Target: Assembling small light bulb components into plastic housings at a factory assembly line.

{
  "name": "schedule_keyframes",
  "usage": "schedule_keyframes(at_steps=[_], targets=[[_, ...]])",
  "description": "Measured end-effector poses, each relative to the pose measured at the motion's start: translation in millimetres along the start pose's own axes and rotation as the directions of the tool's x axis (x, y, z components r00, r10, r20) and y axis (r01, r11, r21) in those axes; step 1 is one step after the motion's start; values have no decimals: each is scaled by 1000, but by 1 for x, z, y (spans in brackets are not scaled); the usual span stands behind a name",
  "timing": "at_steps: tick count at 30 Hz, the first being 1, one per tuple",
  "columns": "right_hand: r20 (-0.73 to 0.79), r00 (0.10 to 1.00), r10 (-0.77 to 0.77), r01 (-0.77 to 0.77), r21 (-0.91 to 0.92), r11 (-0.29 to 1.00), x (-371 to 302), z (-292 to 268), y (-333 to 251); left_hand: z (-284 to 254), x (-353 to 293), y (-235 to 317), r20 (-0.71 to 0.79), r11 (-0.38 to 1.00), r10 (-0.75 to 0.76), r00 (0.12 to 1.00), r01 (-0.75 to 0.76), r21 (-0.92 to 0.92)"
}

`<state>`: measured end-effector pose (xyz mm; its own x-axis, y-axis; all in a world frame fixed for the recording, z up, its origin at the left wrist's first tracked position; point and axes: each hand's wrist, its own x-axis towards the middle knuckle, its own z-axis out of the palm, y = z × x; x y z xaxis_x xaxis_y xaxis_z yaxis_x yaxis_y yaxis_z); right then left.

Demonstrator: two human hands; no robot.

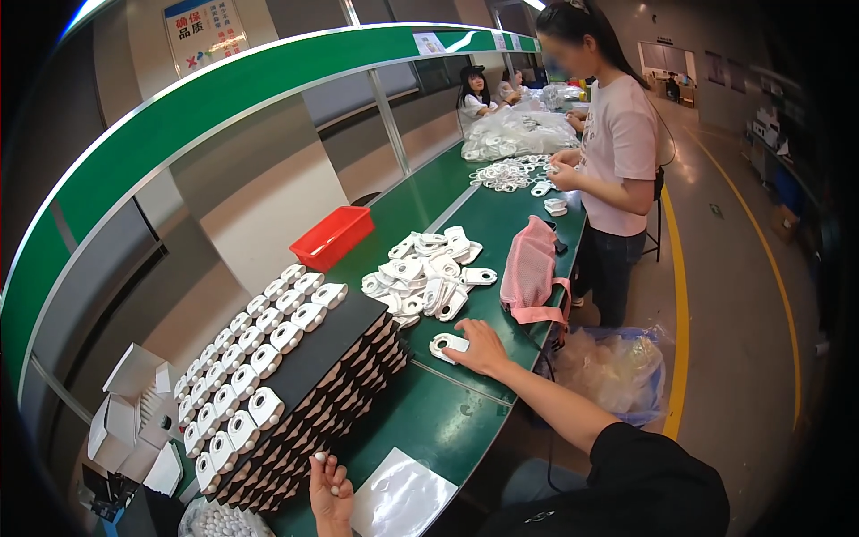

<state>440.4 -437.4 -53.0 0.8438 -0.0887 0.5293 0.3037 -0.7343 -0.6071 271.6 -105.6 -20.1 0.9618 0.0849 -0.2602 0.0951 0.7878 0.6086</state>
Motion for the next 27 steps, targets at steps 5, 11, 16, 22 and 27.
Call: schedule_keyframes(at_steps=[5, 11, 16, 22, 27], targets=[[15, 1000, 24, -25, 79, 997, -2, -3, 4, 1, -3, -3, -28, 999, 12, 1000, -11, 38], [-177, 984, 23, 15, 208, 978, -1, 2, 17, 3, -5, -6, 4, 997, 46, 999, -46, 56], [-175, 969, 172, -77, 449, 890, 4, 1, 12, 13, -7, -6, -31, 993, 58, 998, -54, 102], [-142, 975, 174, -96, 436, 895, 2, 2, 15, 10, -4, -6, -59, 988, 61, 996, -52, 143], [-131, 977, 166, -95, 428, 899, 2, 0, 16, 2, -1, -6, -19, 995, 30, 999, -28, 94]])
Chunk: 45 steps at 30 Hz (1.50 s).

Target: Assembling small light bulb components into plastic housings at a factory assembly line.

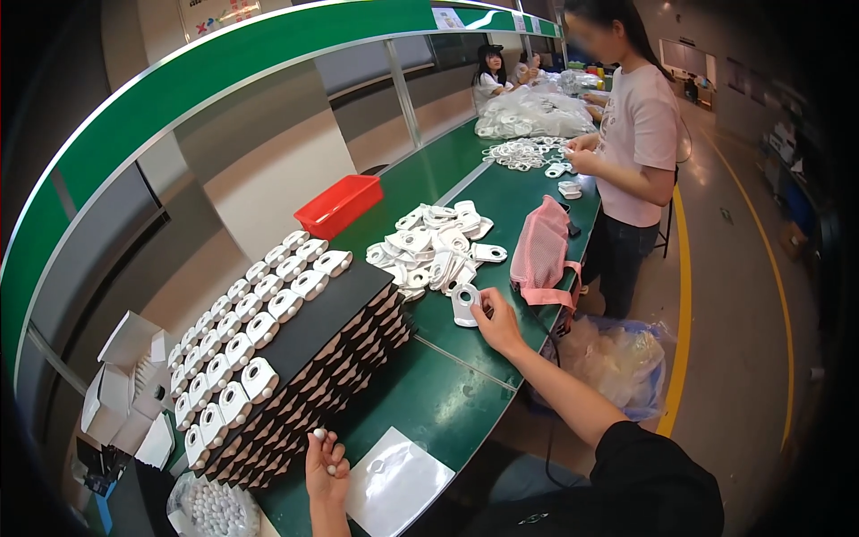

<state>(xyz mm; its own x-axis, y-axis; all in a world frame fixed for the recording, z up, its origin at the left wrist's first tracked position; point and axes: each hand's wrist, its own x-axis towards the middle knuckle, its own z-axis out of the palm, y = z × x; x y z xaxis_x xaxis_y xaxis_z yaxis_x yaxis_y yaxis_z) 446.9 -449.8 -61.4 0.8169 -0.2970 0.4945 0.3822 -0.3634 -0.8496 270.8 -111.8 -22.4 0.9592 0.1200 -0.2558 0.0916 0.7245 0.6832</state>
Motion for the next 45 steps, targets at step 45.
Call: schedule_keyframes(at_steps=[45], targets=[[46, 996, 73, -81, 187, 979, 4, -1, 9, 5, 1, 8, -91, 1000, -1, 996, 2, 17]])
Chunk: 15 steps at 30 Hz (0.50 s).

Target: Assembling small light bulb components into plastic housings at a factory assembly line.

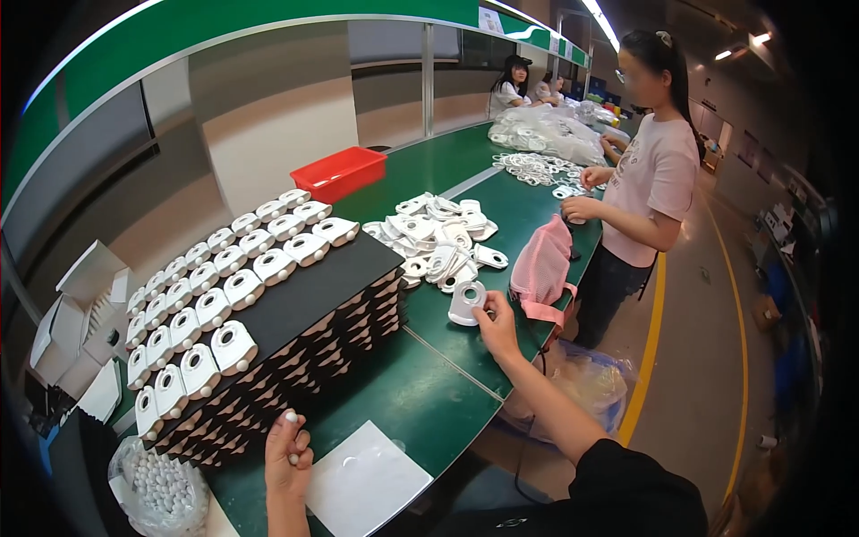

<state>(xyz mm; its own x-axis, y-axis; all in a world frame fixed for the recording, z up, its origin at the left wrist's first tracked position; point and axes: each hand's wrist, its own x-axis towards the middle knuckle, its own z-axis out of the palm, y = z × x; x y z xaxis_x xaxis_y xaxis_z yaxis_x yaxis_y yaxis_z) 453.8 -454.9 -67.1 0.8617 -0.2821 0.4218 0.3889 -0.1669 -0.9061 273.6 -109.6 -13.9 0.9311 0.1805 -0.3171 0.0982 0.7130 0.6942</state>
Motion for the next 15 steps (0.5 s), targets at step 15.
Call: schedule_keyframes(at_steps=[15], targets=[[-33, 999, -2, 2, -2, 1000, -1, 1, -6, -9, 2, -3, 9, 999, 38, 999, -38, 9]])
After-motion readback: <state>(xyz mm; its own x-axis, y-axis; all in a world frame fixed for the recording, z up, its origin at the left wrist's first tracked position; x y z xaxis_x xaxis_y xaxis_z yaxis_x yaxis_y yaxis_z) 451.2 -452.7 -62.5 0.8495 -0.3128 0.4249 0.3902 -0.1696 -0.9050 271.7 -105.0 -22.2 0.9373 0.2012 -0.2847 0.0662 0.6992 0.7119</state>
